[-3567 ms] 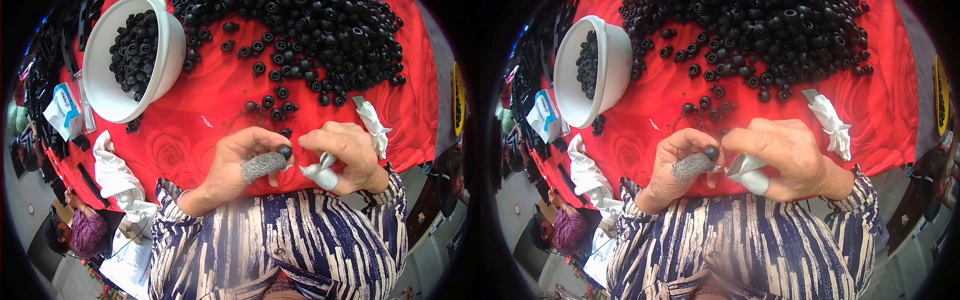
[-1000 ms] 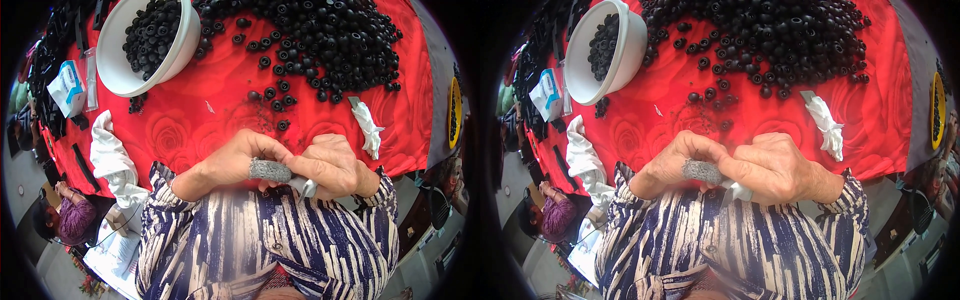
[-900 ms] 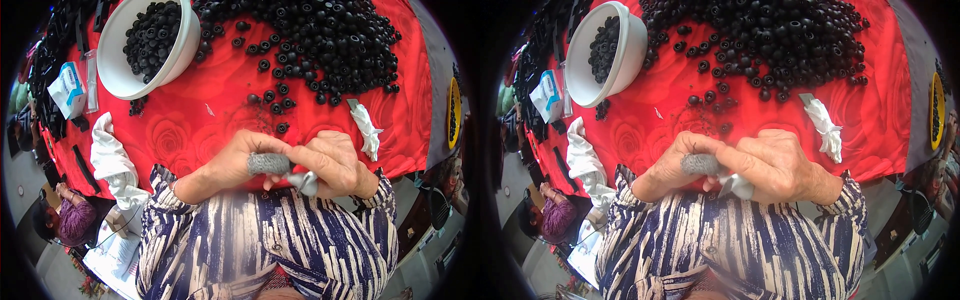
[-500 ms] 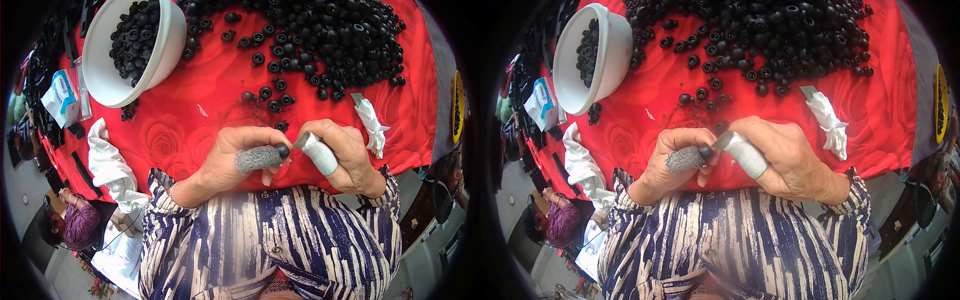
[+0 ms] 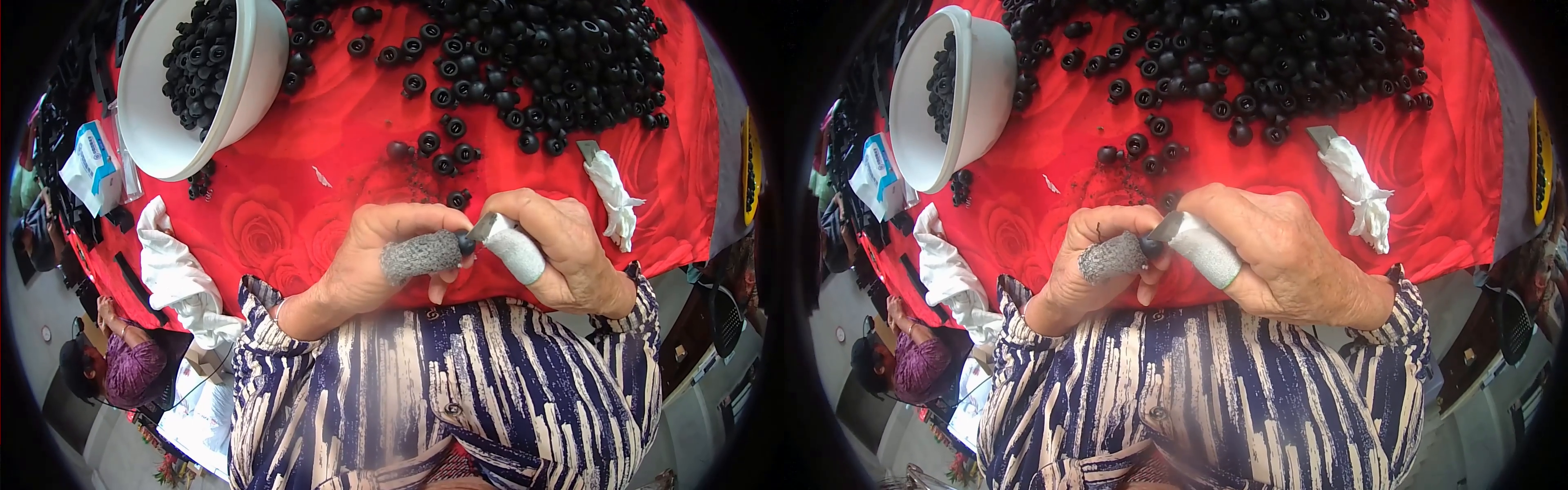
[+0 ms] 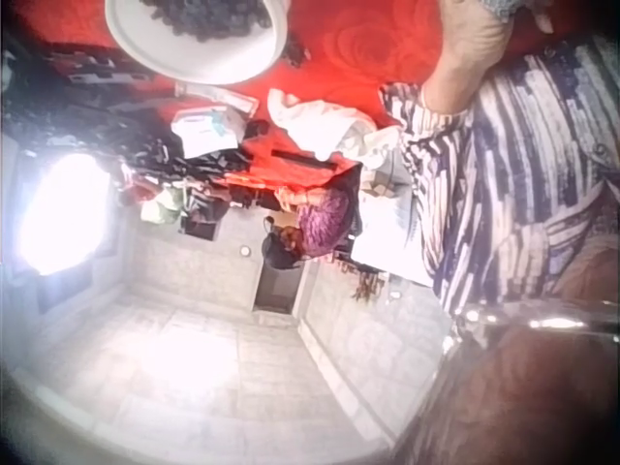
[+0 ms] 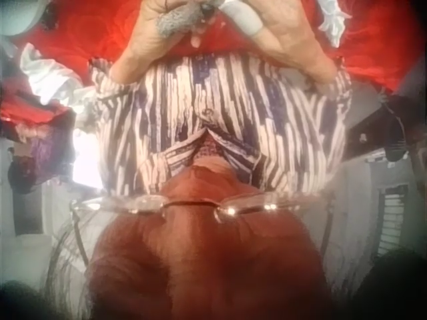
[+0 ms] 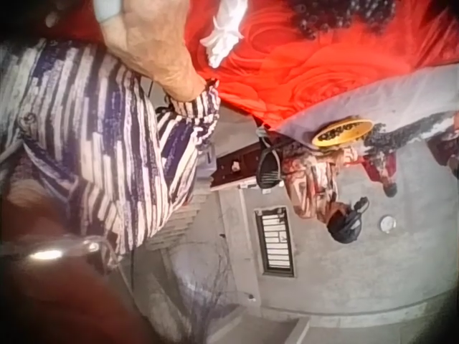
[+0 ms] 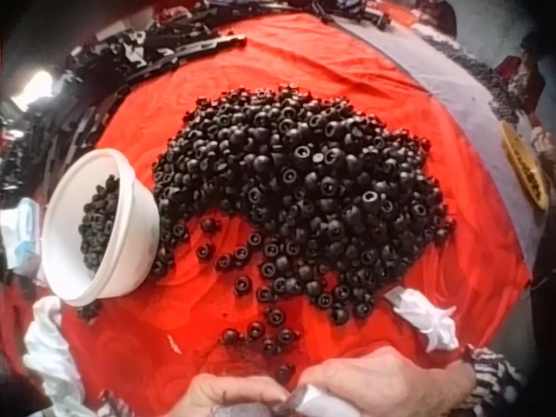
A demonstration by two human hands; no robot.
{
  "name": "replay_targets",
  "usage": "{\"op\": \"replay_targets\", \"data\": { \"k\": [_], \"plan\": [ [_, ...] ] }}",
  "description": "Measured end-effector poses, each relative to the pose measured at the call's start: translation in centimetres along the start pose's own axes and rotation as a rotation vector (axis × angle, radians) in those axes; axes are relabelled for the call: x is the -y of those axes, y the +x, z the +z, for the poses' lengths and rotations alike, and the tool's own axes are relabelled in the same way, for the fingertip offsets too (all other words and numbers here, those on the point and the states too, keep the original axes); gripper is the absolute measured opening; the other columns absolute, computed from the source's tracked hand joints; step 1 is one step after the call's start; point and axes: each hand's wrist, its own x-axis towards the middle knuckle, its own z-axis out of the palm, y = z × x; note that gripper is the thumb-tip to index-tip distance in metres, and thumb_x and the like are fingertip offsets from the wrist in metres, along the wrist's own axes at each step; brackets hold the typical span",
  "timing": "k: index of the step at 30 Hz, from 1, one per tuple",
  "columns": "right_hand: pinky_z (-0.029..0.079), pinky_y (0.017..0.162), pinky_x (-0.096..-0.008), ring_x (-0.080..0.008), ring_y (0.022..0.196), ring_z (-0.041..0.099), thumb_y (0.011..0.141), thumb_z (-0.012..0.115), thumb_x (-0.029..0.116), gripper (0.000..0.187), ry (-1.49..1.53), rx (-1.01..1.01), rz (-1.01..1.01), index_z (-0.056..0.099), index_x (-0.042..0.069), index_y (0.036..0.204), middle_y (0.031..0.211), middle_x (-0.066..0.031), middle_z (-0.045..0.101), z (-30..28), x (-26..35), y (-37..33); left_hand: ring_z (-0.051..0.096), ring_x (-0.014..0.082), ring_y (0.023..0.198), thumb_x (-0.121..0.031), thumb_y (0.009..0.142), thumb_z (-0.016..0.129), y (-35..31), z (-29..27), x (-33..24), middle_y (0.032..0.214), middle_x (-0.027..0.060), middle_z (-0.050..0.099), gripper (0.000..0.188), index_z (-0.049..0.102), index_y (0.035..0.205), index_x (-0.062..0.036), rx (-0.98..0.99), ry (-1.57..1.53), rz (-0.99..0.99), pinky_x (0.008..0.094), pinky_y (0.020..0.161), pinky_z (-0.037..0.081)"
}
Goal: The person cleans or finishes small black plastic components on a table using a scraping tool.
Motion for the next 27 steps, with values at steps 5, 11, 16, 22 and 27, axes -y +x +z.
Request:
{"op": "replay_targets", "data": {
  "k": [5, 11, 16, 22, 27],
  "plan": [
    [0.047, 0.055, -0.0345, -0.0301, 0.066, 0.061, 0.076, 0.060, 0.006, 0.023, 0.015, 0.009, -0.003, 0.052, -0.002, 0.096, 0.076, -0.0143, 0.057, -0.22, 0.17, 0.18, 0.060, 0.0158, 0.073, -0.006, 0.087, 0.054, 0.09, 0.02, 0.05, 0.088, 0.0142, 0.061, 0.024, 0.058, 0.109, 0.0007, 0.024, -0.019, 0.017, 0.0245, 0.054, 0.052],
    [0.047, 0.055, -0.0347, -0.0299, 0.065, 0.061, 0.076, 0.060, 0.006, 0.022, 0.014, 0.007, -0.017, 0.052, -0.001, 0.095, 0.075, -0.0139, 0.056, -0.10, 0.05, 0.17, 0.059, 0.0155, 0.072, -0.007, 0.087, 0.053, 0.02, 0.18, -0.03, 0.087, 0.0137, 0.060, 0.023, 0.058, 0.109, 0.0011, -0.008, -0.012, -0.003, 0.0244, 0.054, 0.052],
    [0.047, 0.054, -0.0350, -0.0300, 0.064, 0.061, 0.076, 0.060, 0.006, 0.021, 0.016, 0.007, -0.016, 0.052, -0.001, 0.095, 0.074, -0.0137, 0.056, -0.08, 0.02, 0.21, 0.058, 0.0135, 0.070, -0.008, 0.086, 0.056, 0.09, 0.24, 0.00, 0.086, 0.0115, 0.060, 0.024, 0.058, 0.109, 0.0015, -0.013, 0.004, -0.001, 0.0242, 0.054, 0.049],
    [0.045, 0.053, -0.0352, -0.0295, 0.061, 0.059, 0.077, 0.060, 0.007, 0.018, 0.033, 0.015, -0.004, 0.053, -0.001, 0.092, 0.071, -0.0130, 0.055, -0.02, -0.07, 0.21, 0.053, 0.0096, 0.067, -0.012, 0.086, 0.058, 0.11, 0.28, 0.12, 0.085, 0.0067, 0.058, 0.025, 0.059, 0.108, -0.0005, 0.002, 0.028, 0.001, 0.0214, 0.057, 0.043],
    [0.045, 0.052, -0.0355, -0.0292, 0.060, 0.058, 0.077, 0.060, 0.009, 0.018, 0.015, 0.056, 0.010, 0.053, -0.001, 0.090, 0.069, -0.0130, 0.055, -0.24, -0.01, 0.40, 0.050, 0.0075, 0.066, -0.013, 0.085, 0.059, -0.05, 0.54, 0.25, 0.084, 0.0034, 0.057, 0.025, 0.059, 0.107, -0.0010, -0.041, 0.081, -0.004, 0.0196, 0.057, 0.039]
  ]
}}
